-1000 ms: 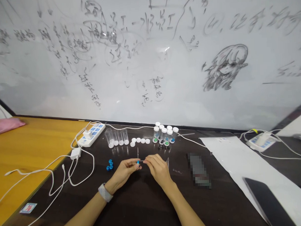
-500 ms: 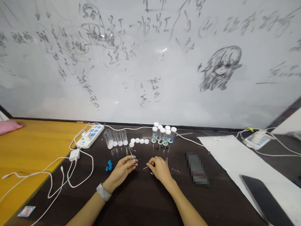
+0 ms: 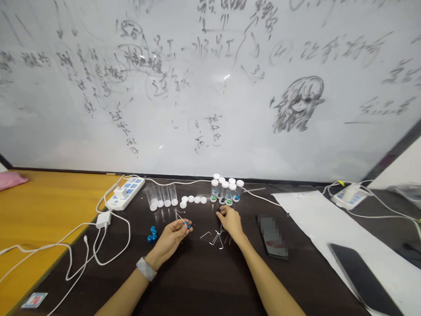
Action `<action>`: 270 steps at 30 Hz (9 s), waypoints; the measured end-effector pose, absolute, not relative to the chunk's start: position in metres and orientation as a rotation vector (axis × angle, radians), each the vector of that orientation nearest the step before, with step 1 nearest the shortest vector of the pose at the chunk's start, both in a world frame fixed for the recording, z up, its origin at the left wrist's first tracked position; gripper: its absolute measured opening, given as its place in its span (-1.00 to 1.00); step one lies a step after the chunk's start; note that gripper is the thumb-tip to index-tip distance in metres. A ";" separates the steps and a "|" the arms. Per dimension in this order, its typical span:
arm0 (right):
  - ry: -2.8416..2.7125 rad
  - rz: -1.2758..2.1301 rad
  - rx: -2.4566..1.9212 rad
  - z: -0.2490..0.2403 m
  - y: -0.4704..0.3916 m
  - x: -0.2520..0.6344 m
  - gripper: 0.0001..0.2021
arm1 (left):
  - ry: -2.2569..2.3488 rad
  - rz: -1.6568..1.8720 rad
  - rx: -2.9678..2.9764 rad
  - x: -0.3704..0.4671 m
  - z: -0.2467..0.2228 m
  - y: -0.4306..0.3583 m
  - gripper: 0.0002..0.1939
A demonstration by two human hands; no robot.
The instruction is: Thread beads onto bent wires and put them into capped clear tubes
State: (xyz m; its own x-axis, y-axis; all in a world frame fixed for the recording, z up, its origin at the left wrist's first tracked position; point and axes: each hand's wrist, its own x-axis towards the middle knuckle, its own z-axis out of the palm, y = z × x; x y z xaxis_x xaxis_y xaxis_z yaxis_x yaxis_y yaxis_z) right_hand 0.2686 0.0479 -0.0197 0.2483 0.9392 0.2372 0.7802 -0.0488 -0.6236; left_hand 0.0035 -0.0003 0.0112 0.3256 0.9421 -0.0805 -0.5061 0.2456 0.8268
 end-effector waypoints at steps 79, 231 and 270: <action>-1.213 0.990 -1.144 -0.003 -0.040 0.186 -0.52 | 0.765 1.164 1.091 0.020 0.009 -0.017 -0.72; -2.129 0.197 -1.155 0.015 -0.046 0.215 -0.83 | 0.659 1.149 1.068 0.021 0.008 -0.018 -0.74; -2.080 0.219 -1.152 0.020 -0.048 0.213 -0.85 | 0.672 1.149 1.100 0.021 0.006 -0.019 -0.74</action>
State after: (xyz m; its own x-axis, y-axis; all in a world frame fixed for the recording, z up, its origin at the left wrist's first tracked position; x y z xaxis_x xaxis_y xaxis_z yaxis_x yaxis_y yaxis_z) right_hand 0.2131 -0.0483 0.0198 -0.3265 0.7895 0.5197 0.6640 0.5829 -0.4683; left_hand 0.0208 -0.0186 0.0064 0.3132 0.9439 0.1050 -0.3709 0.0198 0.9285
